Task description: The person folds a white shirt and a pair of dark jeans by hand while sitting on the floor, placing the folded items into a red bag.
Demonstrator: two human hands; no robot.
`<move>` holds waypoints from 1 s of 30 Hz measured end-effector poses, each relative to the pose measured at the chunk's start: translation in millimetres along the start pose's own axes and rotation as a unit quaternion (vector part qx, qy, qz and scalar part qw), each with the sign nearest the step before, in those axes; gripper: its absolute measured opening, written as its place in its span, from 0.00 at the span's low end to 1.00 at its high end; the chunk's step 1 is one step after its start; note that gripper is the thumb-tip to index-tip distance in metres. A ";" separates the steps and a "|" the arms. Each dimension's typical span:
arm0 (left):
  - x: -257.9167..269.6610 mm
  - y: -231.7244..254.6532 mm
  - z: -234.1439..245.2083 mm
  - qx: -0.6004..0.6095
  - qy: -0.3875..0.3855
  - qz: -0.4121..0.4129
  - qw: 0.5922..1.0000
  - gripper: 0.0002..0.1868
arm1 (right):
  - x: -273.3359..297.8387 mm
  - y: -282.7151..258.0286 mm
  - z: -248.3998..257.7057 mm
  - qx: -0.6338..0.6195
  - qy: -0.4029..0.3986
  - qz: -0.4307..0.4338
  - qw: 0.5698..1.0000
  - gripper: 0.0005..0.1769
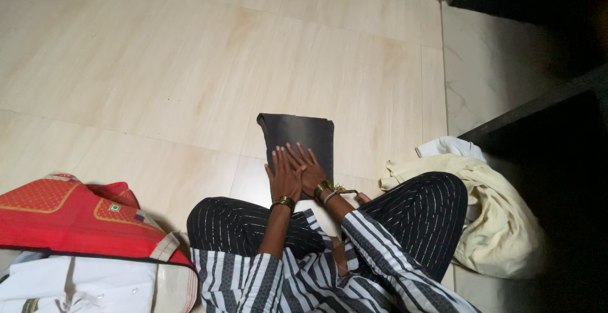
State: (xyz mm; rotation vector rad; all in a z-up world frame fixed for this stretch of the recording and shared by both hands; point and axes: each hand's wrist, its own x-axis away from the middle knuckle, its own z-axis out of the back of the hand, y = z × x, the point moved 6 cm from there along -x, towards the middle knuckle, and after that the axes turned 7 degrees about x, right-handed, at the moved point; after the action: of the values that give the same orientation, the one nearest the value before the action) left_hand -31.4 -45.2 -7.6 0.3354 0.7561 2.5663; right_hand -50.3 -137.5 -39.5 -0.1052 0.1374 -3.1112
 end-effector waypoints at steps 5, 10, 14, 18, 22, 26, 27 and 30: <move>0.2 2.6 3.1 -0.028 0.001 0.006 1.000 0.46 | -0.6 -1.3 2.7 -0.018 -0.015 -0.017 1.000 0.44; 0.8 3.3 5.0 -0.038 -0.013 0.021 0.999 0.46 | 1.4 -2.1 6.0 -0.008 0.000 -0.007 1.000 0.44; 0.9 2.9 5.3 -0.059 0.001 0.019 0.998 0.47 | 0.8 -3.9 8.0 -0.006 -0.010 -0.013 1.000 0.44; 0.2 1.0 3.1 -0.065 -0.008 0.041 0.997 0.48 | -1.5 -4.3 14.1 -0.001 -0.004 -0.012 1.000 0.44; 1.3 1.8 5.1 -0.082 0.003 0.039 0.996 0.49 | -11.5 -1.3 23.5 0.016 0.003 0.014 1.000 0.41; -1.9 3.8 11.2 -0.091 0.004 0.040 0.995 0.51 | -34.0 5.3 33.5 0.074 -0.053 0.065 0.994 0.41; -0.3 4.8 13.4 -0.087 0.004 0.039 0.995 0.52 | -41.9 9.3 33.3 0.096 -0.078 0.078 0.989 0.43; 1.5 13.3 18.9 -0.097 -0.041 0.055 0.993 0.59 | -71.9 27.2 32.0 0.115 -0.091 0.103 0.984 0.46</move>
State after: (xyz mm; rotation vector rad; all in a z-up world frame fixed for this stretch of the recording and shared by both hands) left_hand -30.8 -45.9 15.5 0.4260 0.4659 2.6834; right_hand 24.2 -165.4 -14.9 -0.3431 -0.2010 -2.8660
